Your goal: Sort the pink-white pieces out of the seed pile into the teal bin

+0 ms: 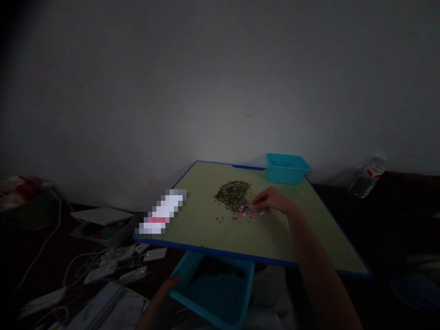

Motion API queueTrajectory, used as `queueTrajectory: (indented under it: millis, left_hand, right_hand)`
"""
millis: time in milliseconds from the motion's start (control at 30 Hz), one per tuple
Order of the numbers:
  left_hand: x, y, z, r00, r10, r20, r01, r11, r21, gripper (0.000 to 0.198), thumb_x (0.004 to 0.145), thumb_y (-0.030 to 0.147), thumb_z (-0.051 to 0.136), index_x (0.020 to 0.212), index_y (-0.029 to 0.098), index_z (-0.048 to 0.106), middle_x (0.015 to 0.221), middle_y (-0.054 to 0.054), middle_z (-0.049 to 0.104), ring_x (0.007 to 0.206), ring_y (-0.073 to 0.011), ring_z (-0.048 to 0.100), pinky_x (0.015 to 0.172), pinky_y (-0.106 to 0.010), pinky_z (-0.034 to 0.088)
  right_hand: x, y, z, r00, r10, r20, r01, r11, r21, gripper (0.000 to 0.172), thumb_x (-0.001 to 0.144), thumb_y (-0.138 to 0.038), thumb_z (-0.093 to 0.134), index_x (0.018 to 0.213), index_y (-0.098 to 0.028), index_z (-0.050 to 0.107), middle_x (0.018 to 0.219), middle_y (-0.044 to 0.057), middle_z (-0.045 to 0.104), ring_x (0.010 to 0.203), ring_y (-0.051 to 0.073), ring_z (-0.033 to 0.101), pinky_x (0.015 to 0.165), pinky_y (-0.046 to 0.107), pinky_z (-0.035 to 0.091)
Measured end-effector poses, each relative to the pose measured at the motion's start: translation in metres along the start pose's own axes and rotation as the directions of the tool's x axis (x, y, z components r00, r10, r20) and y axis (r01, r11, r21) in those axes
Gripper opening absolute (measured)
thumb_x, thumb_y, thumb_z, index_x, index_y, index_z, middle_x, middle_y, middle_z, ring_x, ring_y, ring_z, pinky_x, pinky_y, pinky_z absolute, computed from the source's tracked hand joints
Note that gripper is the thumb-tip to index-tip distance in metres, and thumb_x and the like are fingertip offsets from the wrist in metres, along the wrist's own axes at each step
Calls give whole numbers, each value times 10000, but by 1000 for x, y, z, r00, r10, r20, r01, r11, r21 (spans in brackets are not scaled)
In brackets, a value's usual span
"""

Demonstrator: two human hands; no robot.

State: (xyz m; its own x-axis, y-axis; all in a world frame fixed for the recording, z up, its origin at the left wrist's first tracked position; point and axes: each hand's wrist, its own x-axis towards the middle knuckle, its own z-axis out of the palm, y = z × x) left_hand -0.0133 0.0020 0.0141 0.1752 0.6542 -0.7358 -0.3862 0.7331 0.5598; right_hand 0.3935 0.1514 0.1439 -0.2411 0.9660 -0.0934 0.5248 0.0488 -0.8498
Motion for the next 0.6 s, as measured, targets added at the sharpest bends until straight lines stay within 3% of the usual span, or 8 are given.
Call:
queueTrajectory:
  millis: [300,467,600]
  left_hand:
    - [-4,-1,1,999,40,31,-41,999,34,538,894,539,600,1282,167,574,1224,-217,723,1130,-432,692,954,-598,567]
    - [-4,-2,1,999,38,12,-39,999,25,509,906,524,603,1281,181,564,1125,-186,747,1067,-422,708,926,-570,575]
    - [-7,-1,4,999,45,10,-45,999,-2,468,911,507,590,1256,191,576,1172,-187,726,1091,-425,688,949,-609,561]
  right_hand:
    - [-1,-6,4,1000,21,-15,-22,999,-38,312,648,-385,848,870,-166,865,723,67,782,604,168,631,612,287,477]
    - [0,-7,6,1000,19,-22,-20,1000,-22,313,644,-382,850,871,-167,866,687,60,766,578,159,602,587,282,458]
    - [0,-8,7,1000,20,-9,-20,1000,-2,315,642,-378,853,871,-163,865,676,53,757,569,147,591,583,275,457]
